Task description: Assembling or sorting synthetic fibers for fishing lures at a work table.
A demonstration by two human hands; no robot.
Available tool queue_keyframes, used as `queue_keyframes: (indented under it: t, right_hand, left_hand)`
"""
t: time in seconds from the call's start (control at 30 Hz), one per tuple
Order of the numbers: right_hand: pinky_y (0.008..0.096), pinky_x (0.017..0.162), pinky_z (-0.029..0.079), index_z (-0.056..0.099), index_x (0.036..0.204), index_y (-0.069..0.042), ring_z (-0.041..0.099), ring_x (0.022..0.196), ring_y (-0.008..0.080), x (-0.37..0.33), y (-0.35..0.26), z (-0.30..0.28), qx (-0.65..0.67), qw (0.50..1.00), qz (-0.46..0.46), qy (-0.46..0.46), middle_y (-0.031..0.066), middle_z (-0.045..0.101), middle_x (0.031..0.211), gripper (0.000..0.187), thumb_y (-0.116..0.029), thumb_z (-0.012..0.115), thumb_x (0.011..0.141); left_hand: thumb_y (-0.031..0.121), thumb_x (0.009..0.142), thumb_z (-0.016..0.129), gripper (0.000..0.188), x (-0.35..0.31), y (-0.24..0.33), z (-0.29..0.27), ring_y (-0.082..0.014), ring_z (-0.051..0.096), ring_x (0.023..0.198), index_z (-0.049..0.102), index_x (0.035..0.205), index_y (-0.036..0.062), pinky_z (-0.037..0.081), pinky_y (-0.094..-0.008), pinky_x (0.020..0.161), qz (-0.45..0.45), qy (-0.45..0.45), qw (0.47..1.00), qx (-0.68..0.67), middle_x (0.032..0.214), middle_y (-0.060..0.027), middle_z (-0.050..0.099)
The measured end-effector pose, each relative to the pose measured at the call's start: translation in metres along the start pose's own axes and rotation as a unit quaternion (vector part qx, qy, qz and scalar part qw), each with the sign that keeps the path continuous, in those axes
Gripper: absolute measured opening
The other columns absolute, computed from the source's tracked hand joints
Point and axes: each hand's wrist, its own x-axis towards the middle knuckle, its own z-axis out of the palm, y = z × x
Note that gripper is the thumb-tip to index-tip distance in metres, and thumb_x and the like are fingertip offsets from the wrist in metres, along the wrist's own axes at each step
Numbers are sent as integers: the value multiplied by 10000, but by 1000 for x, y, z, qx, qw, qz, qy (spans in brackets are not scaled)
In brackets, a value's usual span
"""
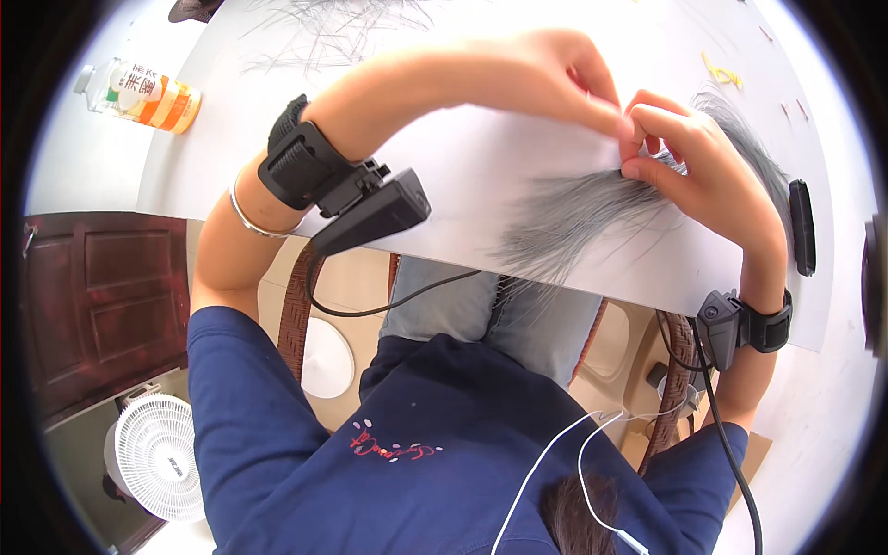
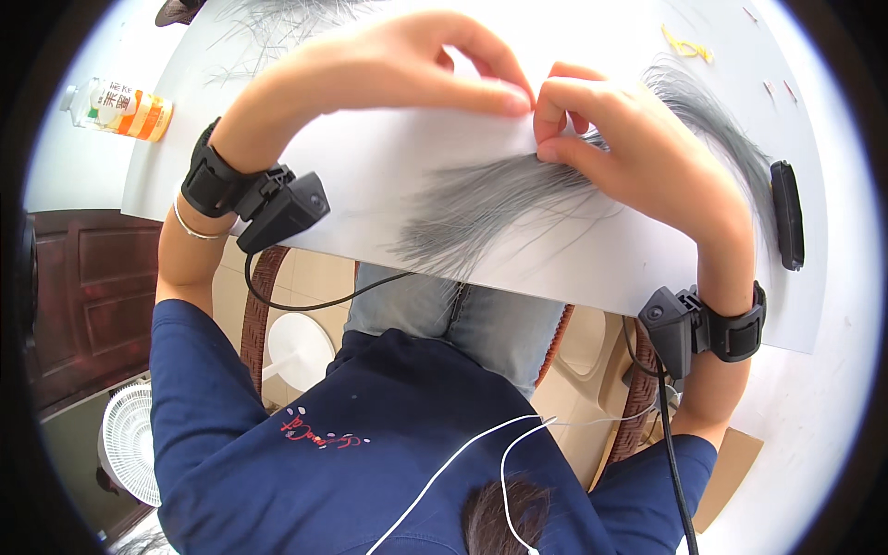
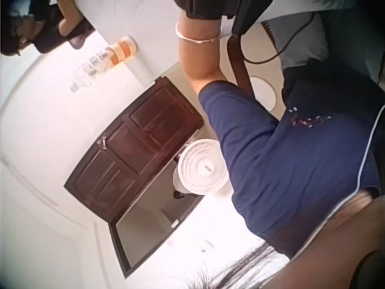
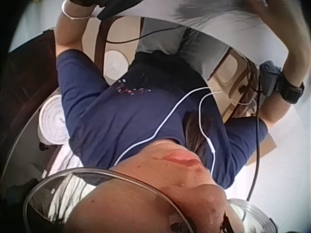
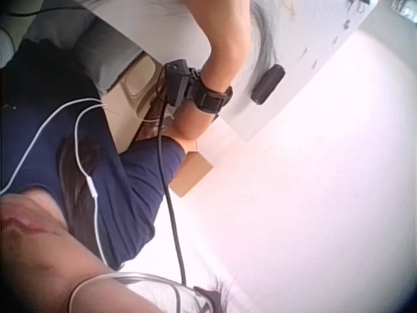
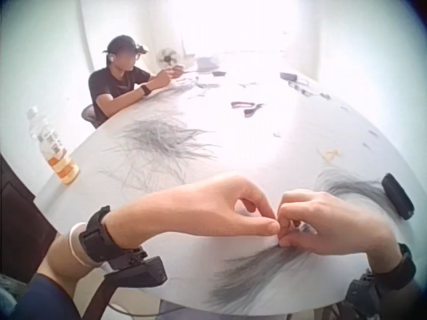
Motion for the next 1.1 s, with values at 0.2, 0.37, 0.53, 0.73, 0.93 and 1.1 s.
queue_keyframes:
  t: [0.2,0.37,0.53,0.73,0.93,1.1]
  right_hand:
    - [280,659,432,590,874,-38,543,739,157,2,2,1,8,998,9,57,34,583,830,77,-51,655,834]
    - [247,622,391,602,892,-51,518,722,102,3,3,-3,31,994,57,86,-6,576,773,48,-55,629,853]
    - [238,623,387,610,902,-54,515,730,84,2,5,-3,97,991,63,73,-30,584,783,38,-69,627,872]
    - [200,660,420,645,903,-23,528,724,50,1,8,-15,224,956,191,3,-23,606,793,88,-107,665,885]
    - [230,781,470,662,886,-5,595,833,98,-6,12,-41,321,918,234,-25,37,634,845,177,-180,681,906]
    - [315,932,404,572,874,-142,544,1088,212,-6,24,-29,412,904,61,91,112,601,1187,221,-344,565,962]
  left_hand:
    - [473,799,757,388,10,-13,9,-110,567,783,753,899,98,451,-254,685,14,-8,1000,-25,842,-4,641]
    - [449,803,752,372,17,-12,3,-100,559,751,746,883,86,449,-247,667,13,16,1000,-21,794,9,633]
    - [403,816,737,306,20,-21,-2,-58,531,704,745,873,102,427,-227,624,44,-41,996,-70,718,32,594]
    - [358,781,777,290,21,-28,-5,-71,570,719,729,855,81,448,-224,655,11,-42,986,-162,755,8,631]
    - [339,788,782,283,21,-28,-5,-68,592,745,721,853,70,453,-218,675,7,-32,982,-185,769,5,648]
    - [326,836,749,258,21,-28,-6,-41,570,735,709,842,71,433,-202,679,18,-32,985,-170,751,27,626]
